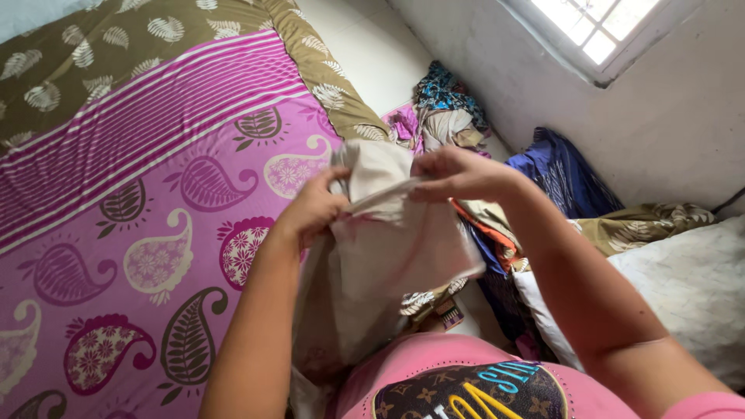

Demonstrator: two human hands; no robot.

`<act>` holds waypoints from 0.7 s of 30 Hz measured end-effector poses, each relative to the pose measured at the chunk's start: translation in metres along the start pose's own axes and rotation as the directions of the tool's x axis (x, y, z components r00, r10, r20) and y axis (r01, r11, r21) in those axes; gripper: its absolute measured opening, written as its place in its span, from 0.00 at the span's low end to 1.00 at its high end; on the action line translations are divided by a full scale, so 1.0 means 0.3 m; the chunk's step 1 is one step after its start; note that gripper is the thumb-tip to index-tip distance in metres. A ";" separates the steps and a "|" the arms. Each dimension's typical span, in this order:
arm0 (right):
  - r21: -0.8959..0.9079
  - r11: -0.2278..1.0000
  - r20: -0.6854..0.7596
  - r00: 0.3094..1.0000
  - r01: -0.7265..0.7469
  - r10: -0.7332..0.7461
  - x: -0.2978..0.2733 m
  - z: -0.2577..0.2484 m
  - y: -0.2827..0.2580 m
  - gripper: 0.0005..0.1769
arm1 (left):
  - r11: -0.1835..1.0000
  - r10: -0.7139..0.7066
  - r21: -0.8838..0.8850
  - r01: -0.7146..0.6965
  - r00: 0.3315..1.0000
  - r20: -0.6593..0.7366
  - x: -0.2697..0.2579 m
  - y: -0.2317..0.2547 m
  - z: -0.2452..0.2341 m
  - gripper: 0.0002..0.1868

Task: The person smooths and tucks a patterned bedsheet onto a mattress, then places a pillow into a pillowcase and sets it on the bed. The person handles the sheet and pillow by hand in a bedroom.

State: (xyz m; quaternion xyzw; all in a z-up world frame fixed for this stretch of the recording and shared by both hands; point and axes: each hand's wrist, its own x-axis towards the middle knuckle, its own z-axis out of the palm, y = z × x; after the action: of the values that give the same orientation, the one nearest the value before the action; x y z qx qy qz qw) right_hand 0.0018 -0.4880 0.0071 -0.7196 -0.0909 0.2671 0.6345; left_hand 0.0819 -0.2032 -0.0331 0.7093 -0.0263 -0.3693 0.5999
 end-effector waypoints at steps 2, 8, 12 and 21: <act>-0.424 0.906 -0.172 0.982 -0.001 -0.079 -0.011 0.007 -0.068 0.14 | 0.977 -0.088 0.205 0.053 0.982 0.167 -0.038 -0.004 -0.014 0.12; -0.401 0.903 -0.308 0.906 0.153 -0.290 -0.062 0.036 -0.288 0.09 | 0.923 0.096 0.353 -0.153 0.980 0.173 -0.123 0.071 0.037 0.21; -0.631 0.770 -0.128 0.965 0.099 -0.229 -0.087 0.117 -0.340 0.13 | 0.517 0.699 0.493 -0.700 0.678 0.229 -0.104 0.076 0.180 0.46; -0.414 0.910 -0.178 0.983 -0.031 -0.047 -0.221 -0.014 -0.245 0.22 | 0.735 0.678 0.154 -0.660 0.713 -0.178 0.222 -0.221 0.198 0.16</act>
State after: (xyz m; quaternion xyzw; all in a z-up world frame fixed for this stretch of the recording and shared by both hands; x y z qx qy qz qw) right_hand -0.0364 -0.5096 0.0957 -0.8590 -0.0896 0.1714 0.4739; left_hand 0.0705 -0.2661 -0.1242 0.7114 -0.2284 -0.0442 0.6631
